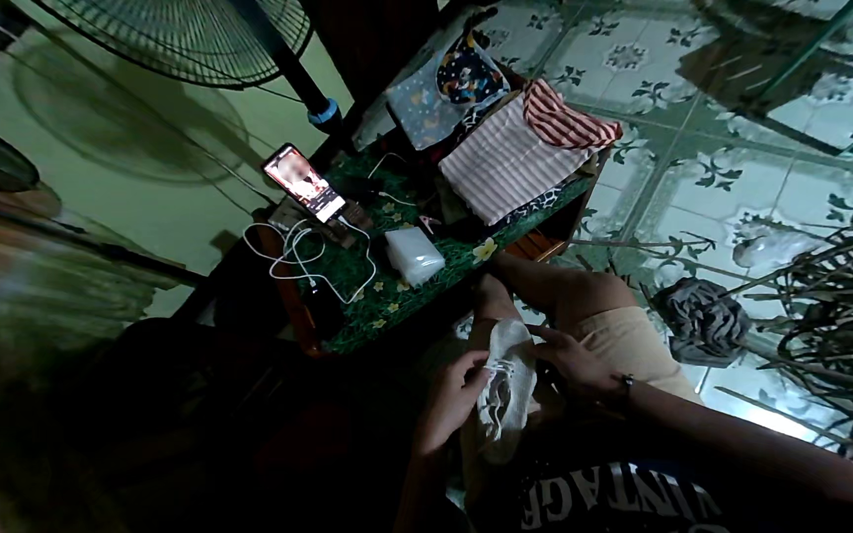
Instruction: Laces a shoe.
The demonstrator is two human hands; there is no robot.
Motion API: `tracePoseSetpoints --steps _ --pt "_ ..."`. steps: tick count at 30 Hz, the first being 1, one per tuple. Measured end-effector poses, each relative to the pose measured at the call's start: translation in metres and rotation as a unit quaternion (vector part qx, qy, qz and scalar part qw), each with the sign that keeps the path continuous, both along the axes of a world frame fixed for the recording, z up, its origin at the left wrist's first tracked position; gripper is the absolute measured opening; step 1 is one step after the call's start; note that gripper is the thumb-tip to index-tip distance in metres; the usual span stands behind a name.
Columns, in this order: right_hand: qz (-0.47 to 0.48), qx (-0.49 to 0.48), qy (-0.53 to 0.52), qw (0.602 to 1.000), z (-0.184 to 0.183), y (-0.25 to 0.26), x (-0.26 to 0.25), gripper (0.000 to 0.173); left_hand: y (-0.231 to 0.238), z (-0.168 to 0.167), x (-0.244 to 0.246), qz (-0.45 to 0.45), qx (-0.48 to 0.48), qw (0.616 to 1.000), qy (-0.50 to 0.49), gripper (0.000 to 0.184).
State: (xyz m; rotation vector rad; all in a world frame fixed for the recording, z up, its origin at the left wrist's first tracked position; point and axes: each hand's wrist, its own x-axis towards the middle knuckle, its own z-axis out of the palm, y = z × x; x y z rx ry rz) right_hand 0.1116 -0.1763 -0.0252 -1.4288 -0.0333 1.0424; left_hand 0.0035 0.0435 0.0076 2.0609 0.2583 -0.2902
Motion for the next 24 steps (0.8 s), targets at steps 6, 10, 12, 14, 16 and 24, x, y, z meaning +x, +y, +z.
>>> tracePoseSetpoints --steps 6,10,12,14,16,24 --pt "-0.017 0.017 0.054 0.998 0.0 0.003 -0.008 0.053 0.017 0.017 -0.017 0.001 0.063 0.998 0.02 0.024" --pt "-0.019 0.01 0.035 0.999 -0.004 0.001 -0.008 0.05 0.041 0.041 -0.033 0.039 0.12 0.992 0.031 0.021" --pt "-0.013 0.004 0.013 1.0 -0.009 -0.002 -0.007 0.052 0.057 0.05 -0.045 0.056 0.152 0.987 0.008 0.024" --pt "-0.007 0.003 0.005 1.0 -0.011 -0.004 -0.006 0.052 0.073 0.062 -0.058 0.062 0.17 0.983 -0.007 0.027" --pt "-0.008 0.007 0.009 1.0 -0.01 -0.005 -0.006 0.05 0.086 0.071 -0.071 0.063 0.183 0.981 -0.013 0.029" --pt "-0.009 0.015 0.018 1.0 -0.013 -0.006 -0.005 0.047 0.122 0.103 -0.118 0.159 0.152 0.976 0.011 0.025"
